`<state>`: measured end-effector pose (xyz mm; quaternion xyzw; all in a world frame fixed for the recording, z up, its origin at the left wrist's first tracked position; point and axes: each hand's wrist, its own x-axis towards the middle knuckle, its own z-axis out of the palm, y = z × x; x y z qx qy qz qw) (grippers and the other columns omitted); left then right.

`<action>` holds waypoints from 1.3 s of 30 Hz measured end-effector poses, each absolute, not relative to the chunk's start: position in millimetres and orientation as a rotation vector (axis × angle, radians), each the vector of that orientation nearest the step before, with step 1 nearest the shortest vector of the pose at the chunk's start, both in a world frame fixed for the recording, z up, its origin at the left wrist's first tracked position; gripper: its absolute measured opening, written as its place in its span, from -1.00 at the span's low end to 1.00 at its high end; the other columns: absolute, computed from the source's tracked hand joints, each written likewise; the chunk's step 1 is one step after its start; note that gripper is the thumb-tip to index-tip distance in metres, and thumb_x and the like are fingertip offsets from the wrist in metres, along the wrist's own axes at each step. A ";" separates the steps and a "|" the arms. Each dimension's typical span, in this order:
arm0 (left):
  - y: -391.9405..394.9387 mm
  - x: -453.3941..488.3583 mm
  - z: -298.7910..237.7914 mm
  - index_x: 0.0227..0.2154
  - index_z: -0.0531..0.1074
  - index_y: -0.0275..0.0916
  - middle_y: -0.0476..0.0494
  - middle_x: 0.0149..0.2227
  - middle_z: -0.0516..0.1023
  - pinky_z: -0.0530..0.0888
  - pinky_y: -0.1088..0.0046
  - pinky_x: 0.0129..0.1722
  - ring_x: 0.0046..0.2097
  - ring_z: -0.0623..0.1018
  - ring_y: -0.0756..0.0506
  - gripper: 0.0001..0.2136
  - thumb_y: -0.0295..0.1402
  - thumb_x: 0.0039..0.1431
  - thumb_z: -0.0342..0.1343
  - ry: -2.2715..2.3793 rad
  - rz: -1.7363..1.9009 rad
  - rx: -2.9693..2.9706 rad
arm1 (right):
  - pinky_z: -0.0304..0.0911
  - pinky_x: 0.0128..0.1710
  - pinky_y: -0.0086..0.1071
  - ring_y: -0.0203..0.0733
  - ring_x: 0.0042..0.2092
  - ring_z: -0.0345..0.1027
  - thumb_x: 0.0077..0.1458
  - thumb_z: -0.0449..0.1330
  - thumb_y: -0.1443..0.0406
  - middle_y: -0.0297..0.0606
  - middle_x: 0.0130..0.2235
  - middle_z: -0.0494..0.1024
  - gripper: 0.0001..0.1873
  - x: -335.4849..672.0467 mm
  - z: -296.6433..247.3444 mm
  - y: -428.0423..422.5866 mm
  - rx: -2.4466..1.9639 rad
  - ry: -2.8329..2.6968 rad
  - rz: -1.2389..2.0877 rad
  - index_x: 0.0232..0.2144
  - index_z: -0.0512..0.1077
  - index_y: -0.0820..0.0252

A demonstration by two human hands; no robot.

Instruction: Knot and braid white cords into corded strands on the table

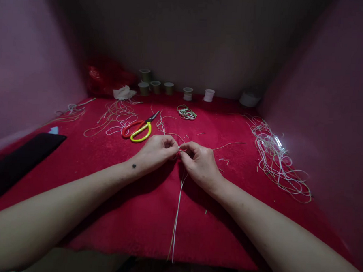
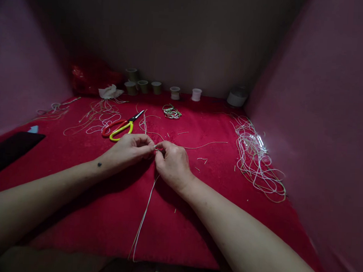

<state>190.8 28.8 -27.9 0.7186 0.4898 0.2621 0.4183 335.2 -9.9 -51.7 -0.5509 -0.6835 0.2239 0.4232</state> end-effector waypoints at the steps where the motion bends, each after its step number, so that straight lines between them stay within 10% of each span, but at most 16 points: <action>1: 28.8 190.7 -28.8 -0.55 0.38 -0.32 0.02 -0.62 0.35 0.23 0.58 -0.56 -0.57 0.29 0.08 -0.89 -0.38 -0.04 0.03 1.229 0.665 1.813 | 0.23 -0.36 -0.42 -0.28 -0.41 0.38 0.01 0.10 0.40 -0.20 -0.41 0.56 -0.78 335.0 -51.5 -9.9 -1.400 -1.719 0.561 -0.29 0.51 0.30; 39: 4.0 176.8 -5.0 -0.41 0.30 -0.27 0.05 -0.64 0.38 0.36 0.58 -0.65 -0.63 0.41 0.06 -0.90 -0.35 0.10 0.05 1.011 0.659 1.646 | 0.09 -0.59 -0.54 -0.47 -0.57 0.13 -0.09 0.19 0.32 -0.34 -0.44 0.43 -0.86 344.6 -12.9 -19.3 -1.263 -1.452 1.083 -0.39 0.48 0.24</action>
